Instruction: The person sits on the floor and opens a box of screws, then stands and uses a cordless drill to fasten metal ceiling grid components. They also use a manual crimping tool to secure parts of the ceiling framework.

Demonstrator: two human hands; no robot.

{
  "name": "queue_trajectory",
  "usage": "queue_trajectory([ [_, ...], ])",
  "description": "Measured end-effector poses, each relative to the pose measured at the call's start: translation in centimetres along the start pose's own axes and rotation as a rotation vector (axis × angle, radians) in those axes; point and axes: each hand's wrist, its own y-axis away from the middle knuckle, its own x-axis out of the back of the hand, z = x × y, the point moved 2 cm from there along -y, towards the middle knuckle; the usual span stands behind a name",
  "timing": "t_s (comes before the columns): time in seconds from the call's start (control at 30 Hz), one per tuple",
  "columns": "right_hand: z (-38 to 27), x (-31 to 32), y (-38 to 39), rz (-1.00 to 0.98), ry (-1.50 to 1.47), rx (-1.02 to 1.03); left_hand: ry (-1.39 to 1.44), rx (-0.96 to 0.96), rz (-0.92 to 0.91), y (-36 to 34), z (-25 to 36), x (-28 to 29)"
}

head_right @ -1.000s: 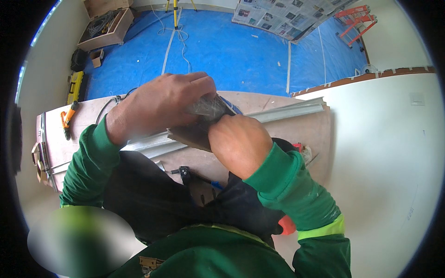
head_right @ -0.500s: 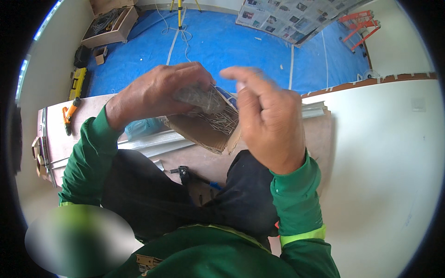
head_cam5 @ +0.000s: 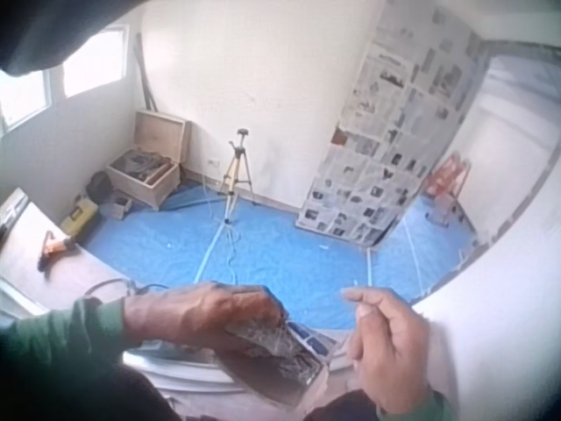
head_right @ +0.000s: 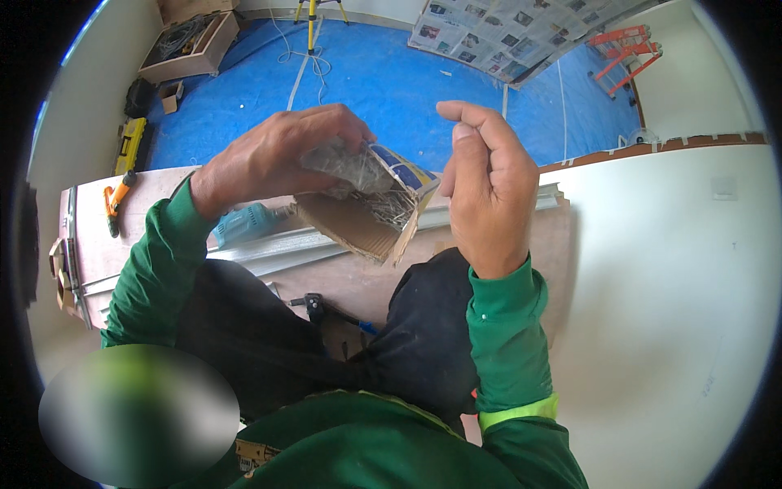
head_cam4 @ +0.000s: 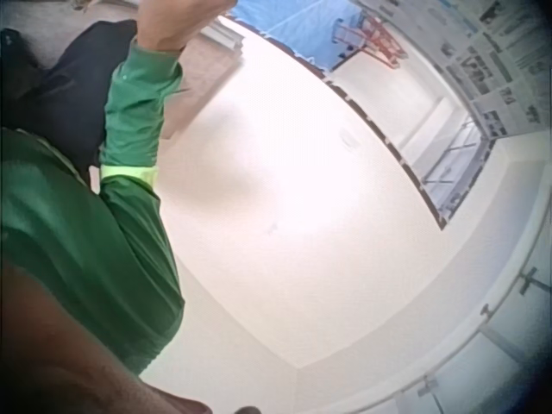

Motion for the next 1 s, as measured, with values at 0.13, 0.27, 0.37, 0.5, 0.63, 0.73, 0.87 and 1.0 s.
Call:
queue_trajectory([
  [0.13, 0.5, -0.3, -0.5, 0.012, -0.011, -0.046, -0.012, 0.021, 0.005, 0.0, -0.2, 0.4],
  [0.27, 0.9, -0.5, -0.7, -0.013, -0.035, -0.082, -0.016, 0.004, 0.038, 0.0, -0.4, 0.8],
  [0.37, 1.5, -0.4, -0.8, -0.044, 0.006, -0.158, -0.019, 0.004, 0.074, 0.0, -0.6, 1.1],
  [0.5, 2.2, -0.5, -0.6, -0.070, -0.190, -0.310, -0.042, 0.024, 0.119, 0.2, -1.0, 1.8],
  [0.63, 2.2, -1.0, 0.2, -0.345, -0.284, -0.477, -0.057, 0.039, 0.172, 0.3, -1.1, 2.4],
  [0.73, 2.0, -1.7, 0.4, -0.449, -0.256, -0.487, -0.080, 0.016, 0.216, 0.3, -1.1, 2.7],
  [0.87, 2.1, -2.7, -0.2, -0.400, -0.360, -0.464, -0.080, 0.029, 0.216, 0.4, -0.8, 2.9],
  [1.0, 2.2, -2.9, -0.8, -0.330, -0.670, -0.559, -0.014, 0.094, 0.228, 0.4, -0.3, 2.4],
])
